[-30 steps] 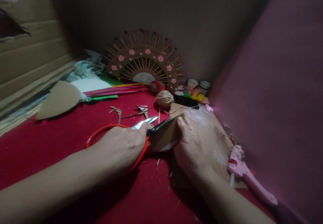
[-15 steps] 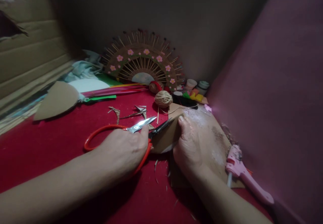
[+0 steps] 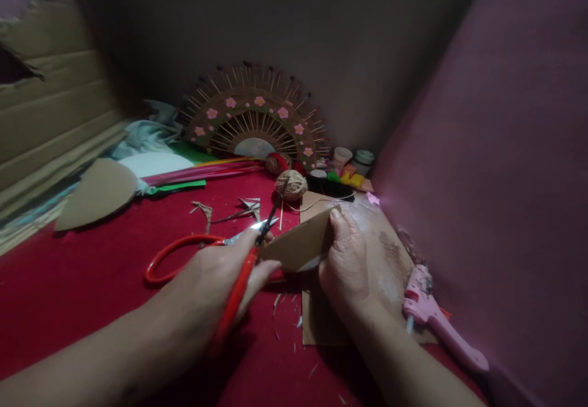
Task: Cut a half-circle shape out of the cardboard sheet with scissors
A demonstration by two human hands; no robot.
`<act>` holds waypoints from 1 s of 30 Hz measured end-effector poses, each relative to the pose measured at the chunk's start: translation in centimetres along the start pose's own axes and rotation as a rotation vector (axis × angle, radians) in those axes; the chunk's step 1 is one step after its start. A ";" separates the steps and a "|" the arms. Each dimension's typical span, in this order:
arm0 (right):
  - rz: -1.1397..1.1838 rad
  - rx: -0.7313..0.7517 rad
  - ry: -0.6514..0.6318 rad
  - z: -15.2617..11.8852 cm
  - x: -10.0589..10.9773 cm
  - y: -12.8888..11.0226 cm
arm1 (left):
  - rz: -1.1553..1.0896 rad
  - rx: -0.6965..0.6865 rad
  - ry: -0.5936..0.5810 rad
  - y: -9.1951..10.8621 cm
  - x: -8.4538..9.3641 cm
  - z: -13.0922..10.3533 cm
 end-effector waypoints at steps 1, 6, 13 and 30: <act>0.017 -0.021 -0.014 -0.2 -0.1 0.2 | -0.013 0.031 -0.006 -0.1 -0.5 0.3; 0.067 -0.102 -0.087 -1.3 -0.7 0.7 | -0.236 0.002 -0.080 0.1 -2.8 1.2; 0.079 -0.191 -0.055 -1.5 -0.6 0.4 | -0.290 -0.040 0.012 -0.5 -3.0 1.1; -0.246 0.227 -0.099 1.3 0.9 -1.1 | 0.522 -0.089 -0.200 0.7 -2.6 -0.5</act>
Point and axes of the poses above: each hand's wrist, its own z-axis towards the middle knuckle, its own x-axis out of the back of the hand, y = z × x, the point moved 6 cm from there along z, towards the middle knuckle, and after that the axes turned 15 degrees about x, right-handed, at the moved point
